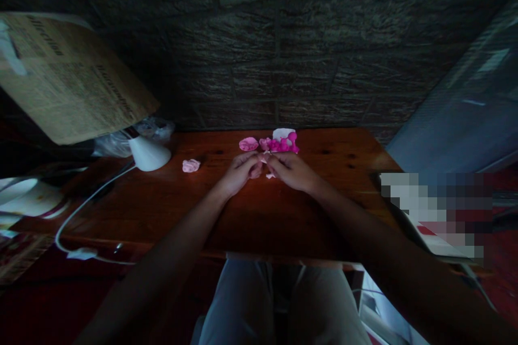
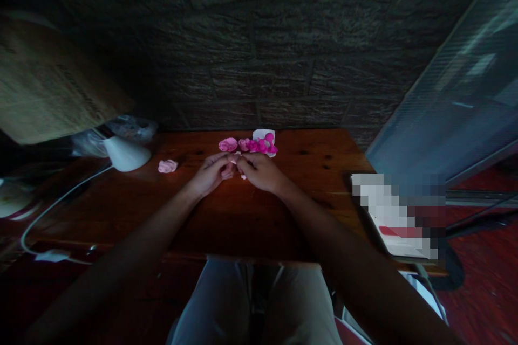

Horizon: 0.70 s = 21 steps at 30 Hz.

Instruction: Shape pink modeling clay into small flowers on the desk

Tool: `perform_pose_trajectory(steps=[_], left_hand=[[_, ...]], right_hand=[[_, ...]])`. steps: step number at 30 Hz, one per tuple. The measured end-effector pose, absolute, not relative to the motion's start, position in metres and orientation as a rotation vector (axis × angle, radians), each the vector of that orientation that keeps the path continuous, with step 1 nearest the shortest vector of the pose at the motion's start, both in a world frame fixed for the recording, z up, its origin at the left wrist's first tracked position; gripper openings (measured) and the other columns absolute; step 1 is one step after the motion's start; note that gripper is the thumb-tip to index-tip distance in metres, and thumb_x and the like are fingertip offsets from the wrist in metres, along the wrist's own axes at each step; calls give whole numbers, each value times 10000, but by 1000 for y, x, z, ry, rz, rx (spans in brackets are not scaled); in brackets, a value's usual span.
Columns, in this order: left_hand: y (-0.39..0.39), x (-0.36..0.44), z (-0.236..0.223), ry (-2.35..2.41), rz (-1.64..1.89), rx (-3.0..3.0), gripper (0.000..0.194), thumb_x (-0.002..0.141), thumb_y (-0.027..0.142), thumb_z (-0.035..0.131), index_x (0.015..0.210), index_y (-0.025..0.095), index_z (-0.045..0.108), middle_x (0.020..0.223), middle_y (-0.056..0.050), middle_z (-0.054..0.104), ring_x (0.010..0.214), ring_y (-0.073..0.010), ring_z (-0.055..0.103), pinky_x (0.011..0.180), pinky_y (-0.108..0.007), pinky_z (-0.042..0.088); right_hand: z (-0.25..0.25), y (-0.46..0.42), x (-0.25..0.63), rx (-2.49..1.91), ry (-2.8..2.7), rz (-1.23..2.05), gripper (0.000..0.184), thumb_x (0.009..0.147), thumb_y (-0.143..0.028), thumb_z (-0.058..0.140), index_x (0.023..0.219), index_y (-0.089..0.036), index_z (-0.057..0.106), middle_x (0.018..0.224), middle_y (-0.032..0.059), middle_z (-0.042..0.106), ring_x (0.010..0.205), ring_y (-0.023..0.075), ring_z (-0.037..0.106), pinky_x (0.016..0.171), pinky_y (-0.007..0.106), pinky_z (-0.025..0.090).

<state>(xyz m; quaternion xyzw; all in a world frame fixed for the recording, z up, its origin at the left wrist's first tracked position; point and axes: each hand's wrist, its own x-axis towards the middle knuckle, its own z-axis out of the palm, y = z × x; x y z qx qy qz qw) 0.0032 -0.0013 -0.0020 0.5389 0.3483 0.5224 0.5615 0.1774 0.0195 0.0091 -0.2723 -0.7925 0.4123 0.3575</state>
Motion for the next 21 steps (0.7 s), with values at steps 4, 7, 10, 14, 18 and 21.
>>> perform_pose_trajectory(steps=[4, 7, 10, 14, 18, 21], left_hand=[[-4, 5, 1, 854, 1182, 1251, 424, 804, 535, 762, 709, 167, 576, 516, 57, 466, 459, -71, 375, 475, -238, 259], [-5, 4, 2, 855, 1100, 1271, 498, 810, 616, 747, 703, 155, 592, 521, 41, 486, 462, -72, 397, 477, -236, 263], [-5, 3, 2, 833, 1093, 1263, 494, 777, 603, 792, 713, 148, 611, 523, 45, 486, 468, -67, 394, 476, -229, 263], [-4, 3, 1, 839, 1124, 1249, 512, 788, 623, 788, 706, 154, 597, 529, 49, 481, 476, -67, 395, 476, -226, 264], [-4, 3, 0, 860, 1098, 1277, 517, 800, 631, 774, 720, 148, 609, 542, 44, 484, 475, -62, 387, 475, -228, 246], [-3, 3, -1, 865, 1092, 1279, 475, 801, 589, 781, 737, 146, 623, 563, 37, 507, 480, -59, 380, 480, -229, 240]], right_hand=[[10, 18, 177, -694, -2011, 1085, 465, 984, -577, 411, 682, -231, 481, 621, -31, 501, 612, 130, 504, 674, 295, 435], [10, 17, 176, -720, -1976, 1133, 479, 1006, -567, 370, 680, -234, 480, 612, -32, 480, 605, 135, 494, 663, 298, 426], [10, 16, 176, -730, -1979, 1176, 474, 1030, -508, 330, 671, -236, 478, 601, -28, 467, 614, 142, 490, 660, 299, 415], [9, 17, 176, -763, -2001, 1113, 413, 1025, -414, 350, 675, -236, 477, 599, -26, 471, 631, 146, 498, 681, 302, 415], [8, 19, 176, -776, -2049, 1074, 375, 1007, -334, 359, 667, -231, 478, 610, -22, 489, 641, 145, 507, 707, 301, 420], [9, 19, 176, -777, -2069, 1079, 356, 992, -286, 347, 670, -228, 490, 622, -17, 498, 650, 148, 510, 706, 300, 416]])
